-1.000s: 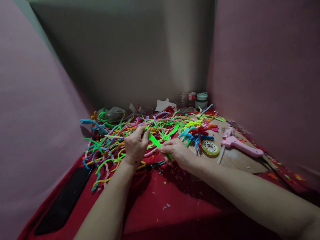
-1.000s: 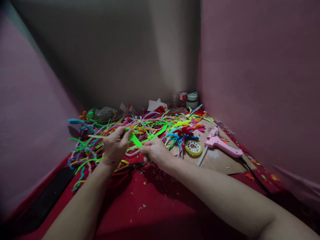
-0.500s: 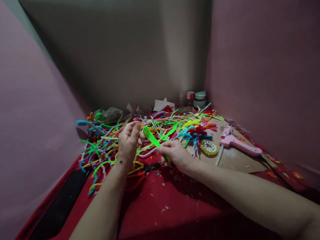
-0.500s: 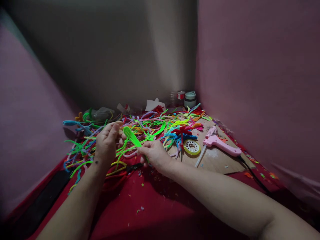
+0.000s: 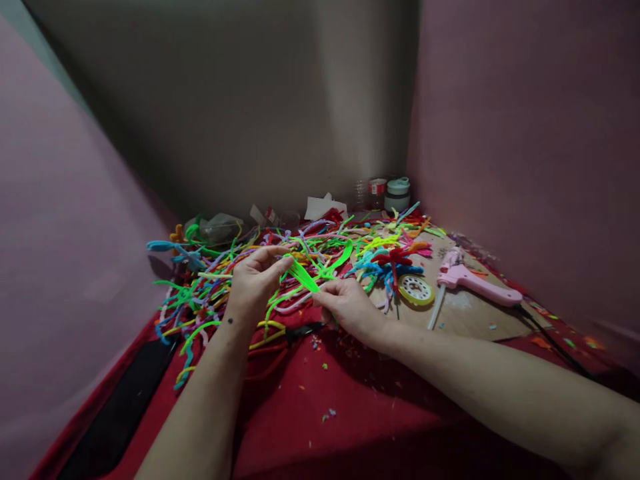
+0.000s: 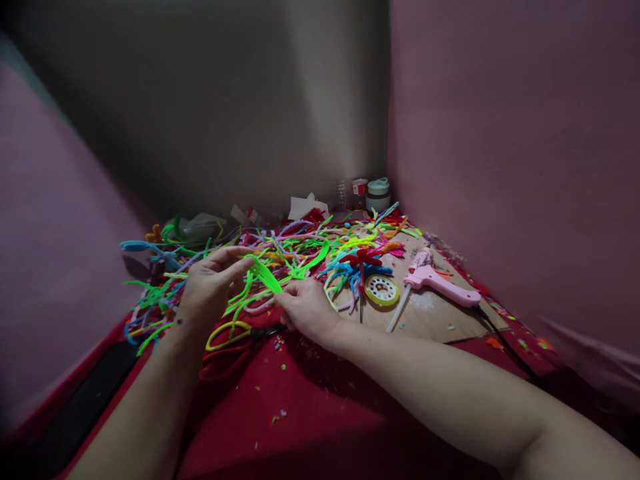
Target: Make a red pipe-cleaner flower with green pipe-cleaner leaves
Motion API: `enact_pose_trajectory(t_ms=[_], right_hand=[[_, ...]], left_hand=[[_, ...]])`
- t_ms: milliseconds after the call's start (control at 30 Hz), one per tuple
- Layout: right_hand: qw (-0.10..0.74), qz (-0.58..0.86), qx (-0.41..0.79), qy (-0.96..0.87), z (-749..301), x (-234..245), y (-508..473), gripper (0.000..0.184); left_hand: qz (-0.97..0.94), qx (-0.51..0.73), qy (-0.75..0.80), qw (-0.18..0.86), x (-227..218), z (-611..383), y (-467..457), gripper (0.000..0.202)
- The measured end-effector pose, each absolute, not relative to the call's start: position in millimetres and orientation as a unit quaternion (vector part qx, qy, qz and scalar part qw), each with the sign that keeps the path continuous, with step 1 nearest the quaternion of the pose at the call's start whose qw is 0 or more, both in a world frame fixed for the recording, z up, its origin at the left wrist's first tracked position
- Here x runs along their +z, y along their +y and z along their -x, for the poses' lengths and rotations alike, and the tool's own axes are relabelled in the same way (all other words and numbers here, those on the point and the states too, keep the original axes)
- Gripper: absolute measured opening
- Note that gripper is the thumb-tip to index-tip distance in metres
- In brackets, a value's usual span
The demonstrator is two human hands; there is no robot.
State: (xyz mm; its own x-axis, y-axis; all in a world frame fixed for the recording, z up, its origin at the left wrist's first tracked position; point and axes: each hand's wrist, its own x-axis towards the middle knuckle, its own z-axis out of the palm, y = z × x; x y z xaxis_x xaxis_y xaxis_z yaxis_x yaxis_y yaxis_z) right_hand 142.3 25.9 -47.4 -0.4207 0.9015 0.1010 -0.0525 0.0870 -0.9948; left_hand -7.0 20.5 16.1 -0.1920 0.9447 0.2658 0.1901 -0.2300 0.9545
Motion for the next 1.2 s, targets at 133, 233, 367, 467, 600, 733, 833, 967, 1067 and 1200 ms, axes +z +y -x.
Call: enact_pose_trajectory(t_ms=[133, 233, 367, 467, 600, 733, 833, 967, 1067, 1200], right_hand=[[0.402, 0.352, 0.551, -0.641, -141, -52, 28, 0.027], [0.380, 0.339, 0.577, -0.639, -140, -50, 29, 0.021], [0.374, 0.286, 0.637, -0.611, -141, -40, 29, 0.020], [0.367, 0.277, 0.686, -0.564, -142, -35, 29, 0.016], [0.360, 0.262, 0.727, -0.522, -142, -37, 30, 0.014], [0.361, 0.259, 0.725, -0.526, -141, -39, 30, 0.017], [0.360, 0.281, 0.713, -0.532, -143, -36, 28, 0.016], [0.345, 0.320, 0.706, -0.530, -145, -30, 24, 0.017], [0.348, 0.318, 0.706, -0.529, -146, -28, 24, 0.019], [0.337, 0.300, 0.728, -0.516, -145, -30, 24, 0.020]], left_hand=[[-0.589, 0.535, 0.547, 0.261, 15, 8, 21, 0.011], [-0.614, 0.515, 0.551, 0.231, 13, 10, 21, 0.011], [-0.638, 0.473, 0.552, 0.255, 11, 9, 19, 0.010], [-0.662, 0.437, 0.541, 0.280, 11, 4, 15, 0.009], [-0.680, 0.402, 0.528, 0.312, 13, -4, 10, 0.010], [-0.693, 0.389, 0.513, 0.325, 13, -6, 10, 0.010], [-0.726, 0.406, 0.494, 0.252, 10, -6, 11, 0.009], [-0.771, 0.398, 0.491, 0.072, 4, -10, 7, 0.009], [-0.751, 0.414, 0.515, 0.009, 1, -16, 4, 0.013], [-0.650, 0.490, 0.534, 0.228, 2, -21, 6, 0.010]])
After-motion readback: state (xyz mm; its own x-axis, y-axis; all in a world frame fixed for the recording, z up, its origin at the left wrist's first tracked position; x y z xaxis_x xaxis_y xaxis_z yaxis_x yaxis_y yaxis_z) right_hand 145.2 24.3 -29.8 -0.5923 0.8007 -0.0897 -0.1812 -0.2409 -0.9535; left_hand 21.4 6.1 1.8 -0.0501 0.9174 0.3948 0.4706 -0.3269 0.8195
